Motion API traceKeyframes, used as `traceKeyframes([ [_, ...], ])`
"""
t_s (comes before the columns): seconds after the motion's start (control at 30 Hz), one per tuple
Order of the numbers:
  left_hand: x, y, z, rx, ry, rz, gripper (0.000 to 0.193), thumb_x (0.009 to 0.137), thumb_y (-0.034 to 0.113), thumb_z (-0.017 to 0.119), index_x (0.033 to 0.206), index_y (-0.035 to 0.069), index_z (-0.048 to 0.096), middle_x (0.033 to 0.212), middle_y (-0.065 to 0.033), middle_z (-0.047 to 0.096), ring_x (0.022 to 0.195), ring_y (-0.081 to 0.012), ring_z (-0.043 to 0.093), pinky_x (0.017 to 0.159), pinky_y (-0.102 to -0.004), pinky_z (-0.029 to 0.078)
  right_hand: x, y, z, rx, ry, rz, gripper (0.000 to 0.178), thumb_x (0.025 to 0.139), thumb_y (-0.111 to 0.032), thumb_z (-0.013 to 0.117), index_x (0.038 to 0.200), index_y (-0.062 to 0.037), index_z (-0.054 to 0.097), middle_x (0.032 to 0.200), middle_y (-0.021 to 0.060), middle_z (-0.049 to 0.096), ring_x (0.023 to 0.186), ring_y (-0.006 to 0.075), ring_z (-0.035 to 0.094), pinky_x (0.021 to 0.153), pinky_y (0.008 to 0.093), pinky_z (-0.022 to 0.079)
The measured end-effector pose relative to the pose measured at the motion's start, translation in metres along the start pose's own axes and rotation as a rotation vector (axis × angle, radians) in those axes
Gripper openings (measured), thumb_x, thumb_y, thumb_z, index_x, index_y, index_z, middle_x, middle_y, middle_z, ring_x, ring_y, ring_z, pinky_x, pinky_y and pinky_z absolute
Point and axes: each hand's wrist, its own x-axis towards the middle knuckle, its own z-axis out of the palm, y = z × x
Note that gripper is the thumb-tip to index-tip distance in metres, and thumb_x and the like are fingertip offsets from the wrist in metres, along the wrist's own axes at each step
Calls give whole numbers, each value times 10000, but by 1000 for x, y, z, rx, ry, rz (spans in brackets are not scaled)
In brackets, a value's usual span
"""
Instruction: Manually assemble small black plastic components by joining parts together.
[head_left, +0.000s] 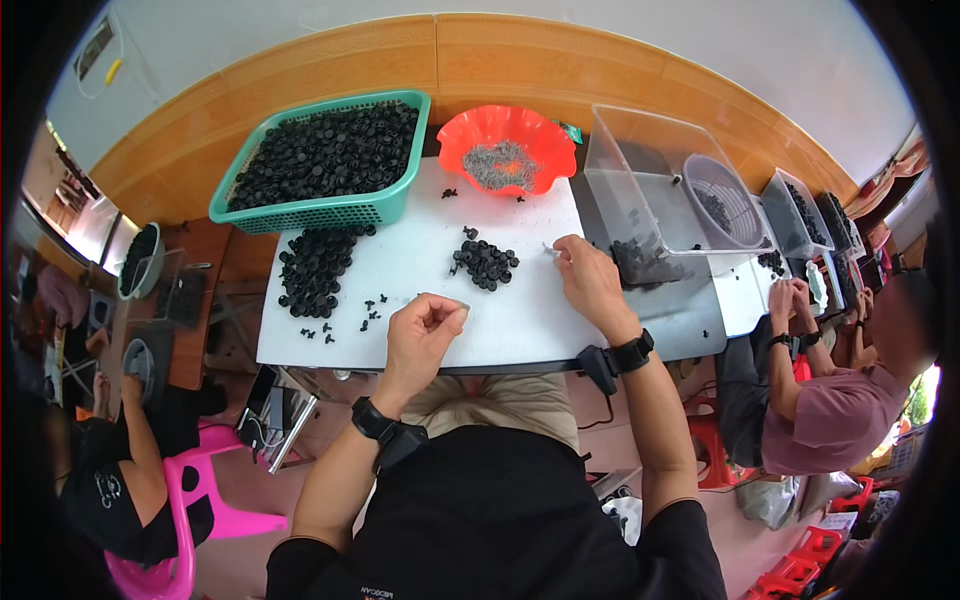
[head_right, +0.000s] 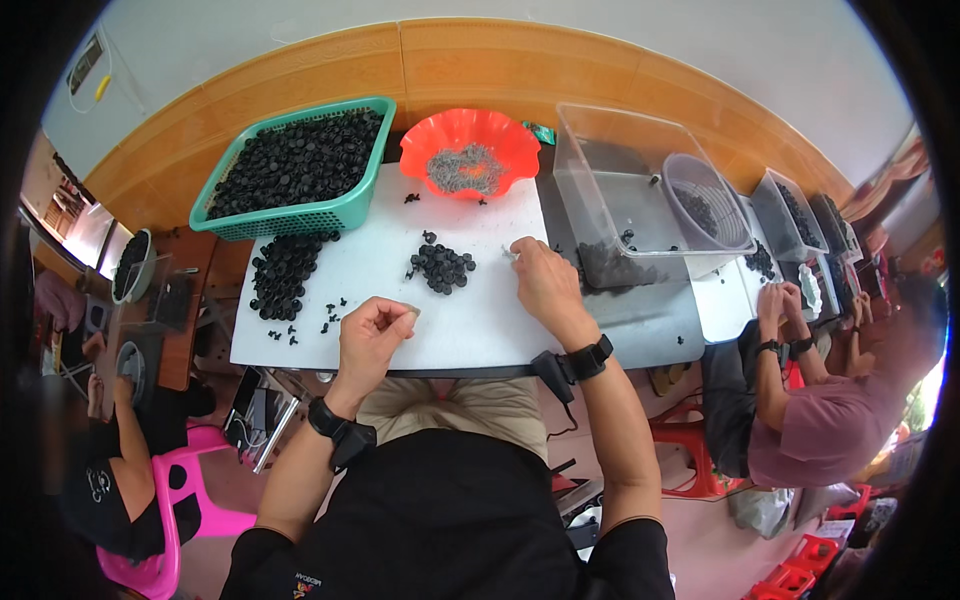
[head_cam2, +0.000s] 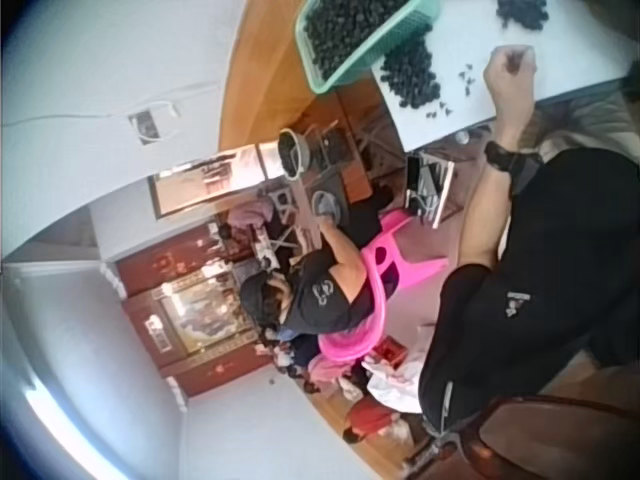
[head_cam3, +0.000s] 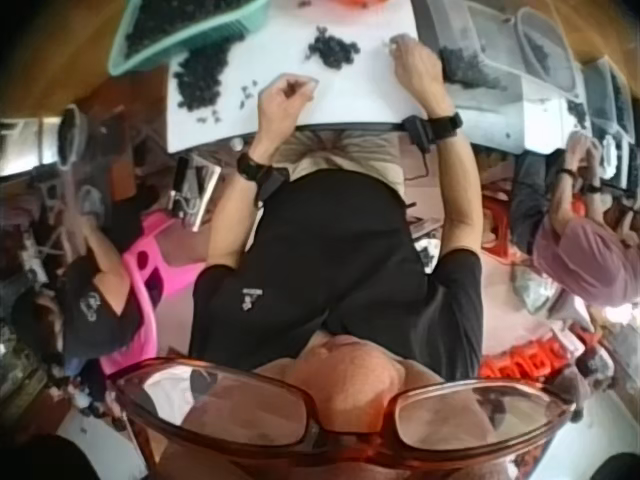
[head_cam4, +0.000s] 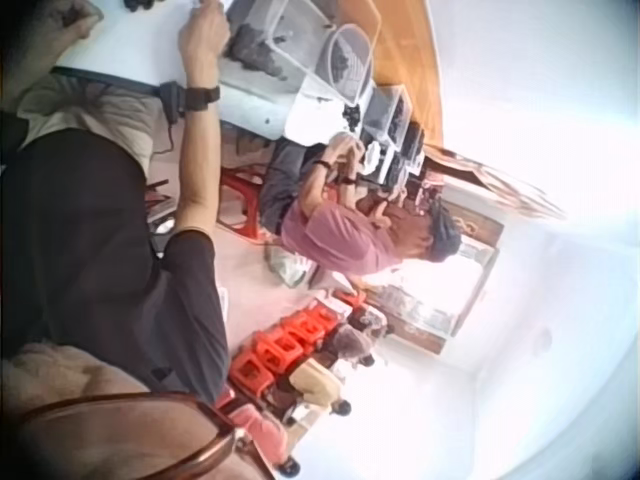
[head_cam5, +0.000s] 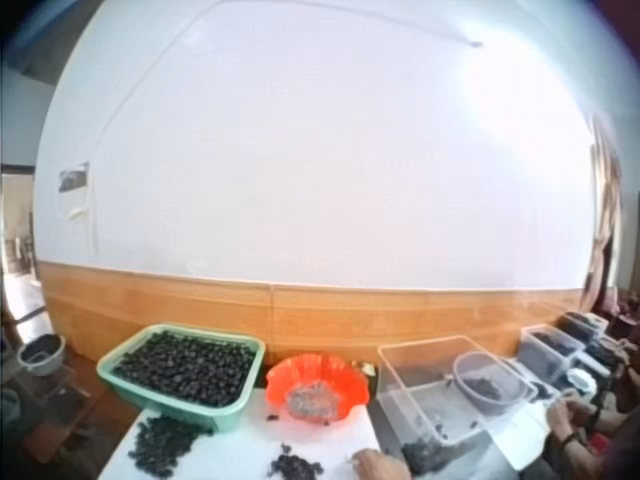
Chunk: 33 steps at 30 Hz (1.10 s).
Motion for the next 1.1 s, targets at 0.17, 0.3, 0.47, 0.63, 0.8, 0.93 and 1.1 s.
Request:
traceKeyframes([
  [0.17,-1,2,3,-7,15,10,118,951,88,695,986,-19,659,823,-19,663,749,-70,594,703,-220,483,-9,3,-5,145,70,-161,239,910,-11,578,1143,-12,632,933,167,651,882,372,651,767,435,508],
  [0.3,-2,0,3,13,13,27,124,950,95,704,986,-17,666,840,-4,661,754,-55,583,705,-213,485,-12,3,-11,115,2,-159,264,929,-35,578,1186,-38,638,1027,177,664,904,404,658,770,477,523],
  [0.47,-3,-1,5,48,20,39,128,950,102,710,978,-17,673,849,11,659,755,-42,576,696,-208,486,-14,1,-11,80,-15,-152,141,934,-42,577,1051,-10,648,989,172,649,910,385,647,787,445,509],
  [0.63,-4,-2,7,104,19,31,112,941,72,707,998,-15,665,858,1,665,766,-50,585,716,-208,492,-18,6,-11,118,3,-159,121,938,-45,572,1033,-16,641,1017,172,652,909,396,649,773,464,512],
  [0.8,-7,2,14,186,40,41,108,937,61,712,1002,-14,668,889,-6,682,792,-50,601,743,-211,504,-27,8,-15,256,71,-195,124,933,-36,578,1040,-9,635,1021,191,659,879,399,660,754,460,517],
  [0.93,-6,-1,16,219,57,97,123,941,99,714,967,-17,685,838,-3,687,739,-45,601,685,-214,502,-33,6,-17,454,32,4,110,936,-34,592,1020,23,635,867,185,655,757,300,656,698,391,510],
  [1.1,-6,0,22,219,64,87,115,939,87,715,977,-16,680,863,-5,687,763,-50,606,709,-214,506,-31,14,-11,455,143,-64,117,929,-42,624,1009,42,640,750,141,651,672,219,643,645,344,502],
])
